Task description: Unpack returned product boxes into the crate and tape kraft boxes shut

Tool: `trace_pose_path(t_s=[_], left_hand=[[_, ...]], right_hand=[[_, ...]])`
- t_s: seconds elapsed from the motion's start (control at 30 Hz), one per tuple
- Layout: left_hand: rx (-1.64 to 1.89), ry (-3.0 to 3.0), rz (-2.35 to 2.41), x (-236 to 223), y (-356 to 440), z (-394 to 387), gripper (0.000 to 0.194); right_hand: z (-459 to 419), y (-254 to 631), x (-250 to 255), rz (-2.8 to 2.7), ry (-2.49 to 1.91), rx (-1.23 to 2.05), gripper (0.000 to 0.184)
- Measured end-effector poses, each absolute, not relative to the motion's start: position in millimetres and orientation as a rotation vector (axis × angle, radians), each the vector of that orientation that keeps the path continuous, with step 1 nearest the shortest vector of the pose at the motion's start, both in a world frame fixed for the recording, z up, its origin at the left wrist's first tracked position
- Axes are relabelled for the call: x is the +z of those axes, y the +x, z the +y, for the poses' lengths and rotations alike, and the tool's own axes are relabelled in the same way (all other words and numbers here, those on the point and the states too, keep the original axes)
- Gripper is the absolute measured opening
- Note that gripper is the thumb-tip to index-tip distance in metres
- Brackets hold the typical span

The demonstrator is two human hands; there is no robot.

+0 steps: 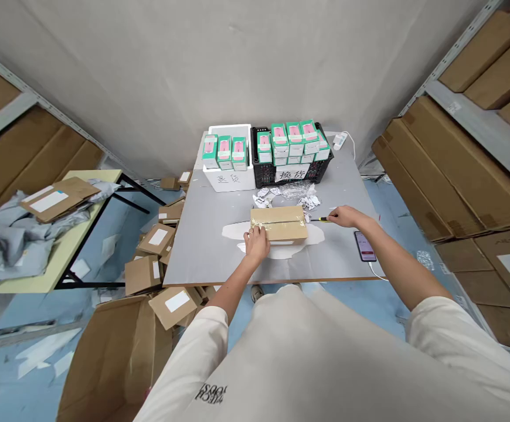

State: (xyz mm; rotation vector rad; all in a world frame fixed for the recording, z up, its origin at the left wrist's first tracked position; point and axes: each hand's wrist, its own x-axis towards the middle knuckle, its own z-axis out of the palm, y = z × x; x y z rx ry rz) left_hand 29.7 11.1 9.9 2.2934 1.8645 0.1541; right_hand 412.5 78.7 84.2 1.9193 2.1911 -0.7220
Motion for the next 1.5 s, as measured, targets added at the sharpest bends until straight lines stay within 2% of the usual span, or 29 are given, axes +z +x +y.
trace_pose_path(t_s=[0.13,0.27,0.37,0.5,0.63,1.0,1.1,1.2,1.37,1.5], left_hand=[[0.161,2.405,1.693,13,60,25,0.043],[0.067,2.488,1.478,11,96,44,0.066],[-0.056,2.464,1.499,7,112,57,0.076],[-0.099,2.495,1.517,0,116,63,0.079],[-0.089,2.567,1.496,-3,112,56,0.080],[-0.008,2.556,1.481,-2,91,31,0.086],[-0.011,2.553,1.470,-1,86,29,0.085],[-0.034,2.540,1.479,0,84,28,0.084],[-0.029,2.546,1.478,1,83,28,0.081],[-0.048,2.545,1.469,3,82,28,0.082]], right_hand=[[64,428,73,2.187,1.995,-1.024,0.043],[48,437,55,2.164,2.076,-1.207,0.041],[40,442,45,2.204,2.083,-1.342,0.037],[35,444,38,2.271,2.112,-1.394,0.035],[37,440,36,2.400,2.052,-1.314,0.033],[63,405,41,2.523,1.654,-0.694,0.028],[68,394,44,2.510,1.621,-0.669,0.025],[65,389,41,2.456,1.660,-0.850,0.025],[47,396,32,2.336,1.650,-1.372,0.035],[34,400,26,2.315,1.677,-1.442,0.039]])
